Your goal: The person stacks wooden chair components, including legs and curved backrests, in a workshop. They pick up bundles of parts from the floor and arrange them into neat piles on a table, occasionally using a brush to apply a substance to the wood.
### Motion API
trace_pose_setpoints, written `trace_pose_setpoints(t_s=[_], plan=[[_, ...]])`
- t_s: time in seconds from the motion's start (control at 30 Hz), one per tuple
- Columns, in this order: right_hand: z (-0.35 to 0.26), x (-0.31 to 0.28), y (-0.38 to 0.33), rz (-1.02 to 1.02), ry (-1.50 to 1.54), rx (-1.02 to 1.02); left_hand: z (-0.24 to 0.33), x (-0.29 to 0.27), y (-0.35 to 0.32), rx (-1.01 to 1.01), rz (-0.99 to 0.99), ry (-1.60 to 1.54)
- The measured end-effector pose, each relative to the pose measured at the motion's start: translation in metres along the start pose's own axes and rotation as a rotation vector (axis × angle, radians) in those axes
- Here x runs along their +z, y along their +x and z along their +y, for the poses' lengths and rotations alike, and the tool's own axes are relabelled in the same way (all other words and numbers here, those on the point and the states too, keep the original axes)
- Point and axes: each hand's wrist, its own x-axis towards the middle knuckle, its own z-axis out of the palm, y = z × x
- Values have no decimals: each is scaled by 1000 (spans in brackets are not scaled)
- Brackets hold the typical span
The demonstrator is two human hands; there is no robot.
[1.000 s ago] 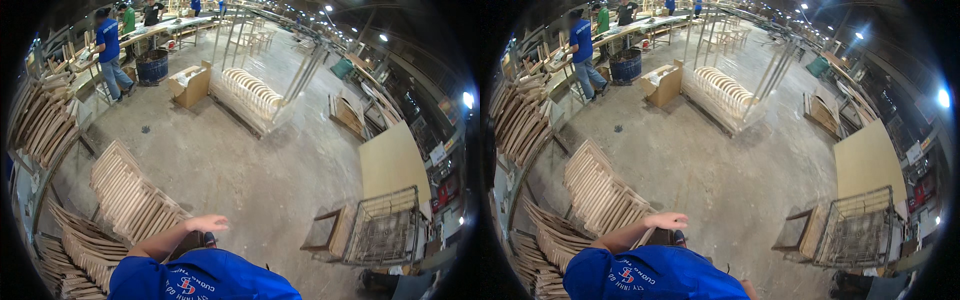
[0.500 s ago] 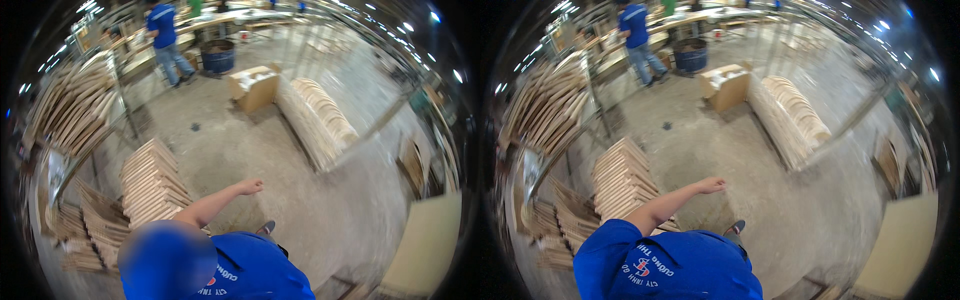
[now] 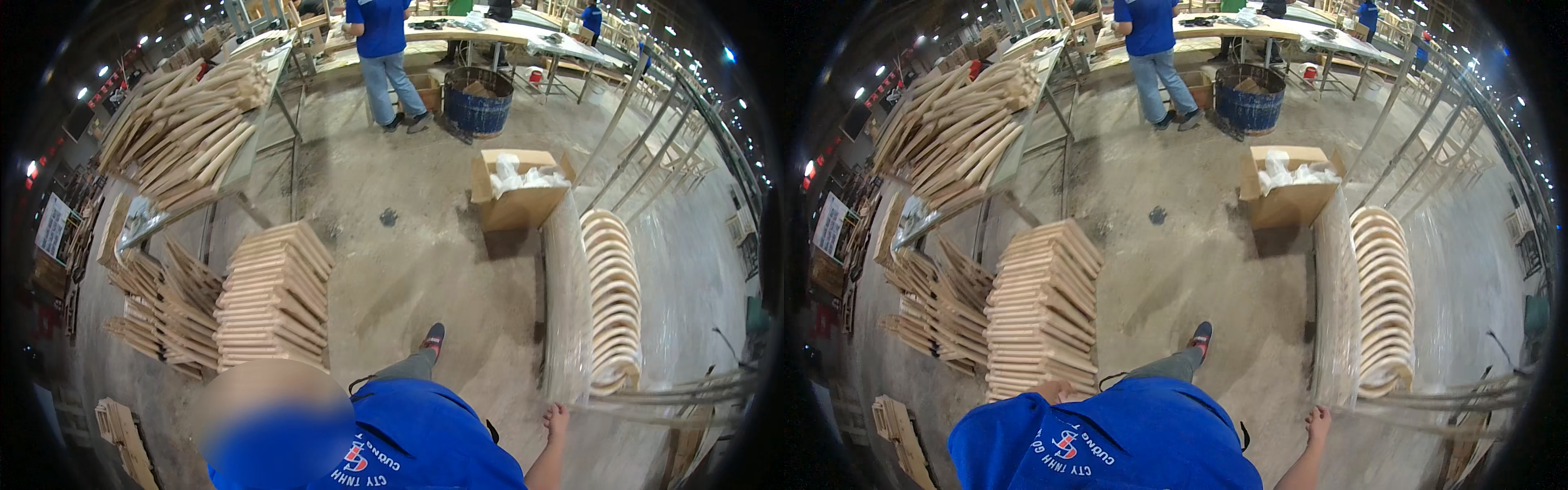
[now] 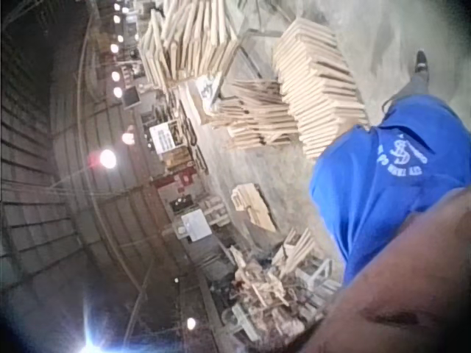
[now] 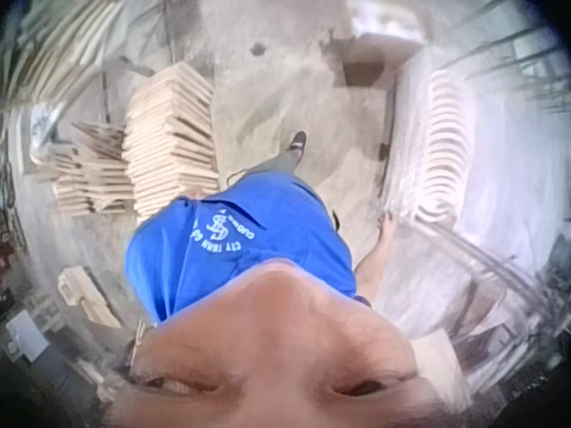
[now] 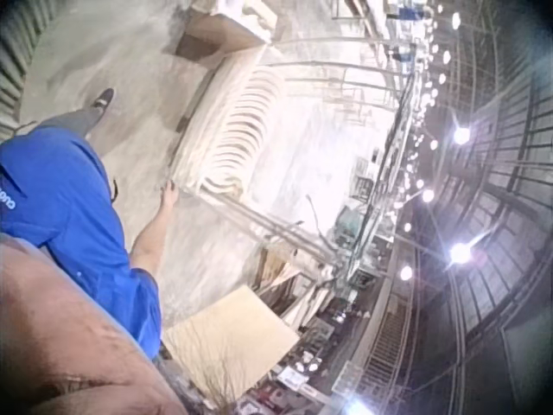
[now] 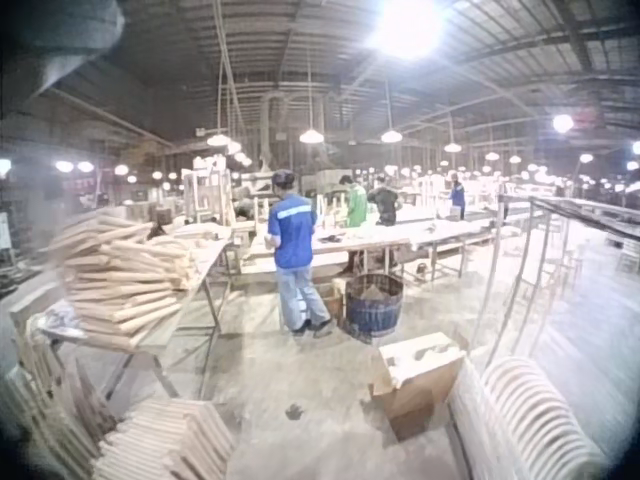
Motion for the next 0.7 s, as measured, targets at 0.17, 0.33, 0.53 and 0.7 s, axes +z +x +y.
trace_pose_setpoints(t_s=[0.17, 0.33, 0.53, 0.7], plan=[[-77, 67, 66, -337, -110, -60, 186, -84, 118, 397, -33, 269], [-117, 68, 97, -398, -143, -87, 468, -203, 232, 440, 204, 87], [-137, 18, 176, -266, 124, 197, 756, -269, 286, 762, 120, -240], [-206, -7, 269, -404, 234, 67, 909, -203, 279, 645, -362, -765]])
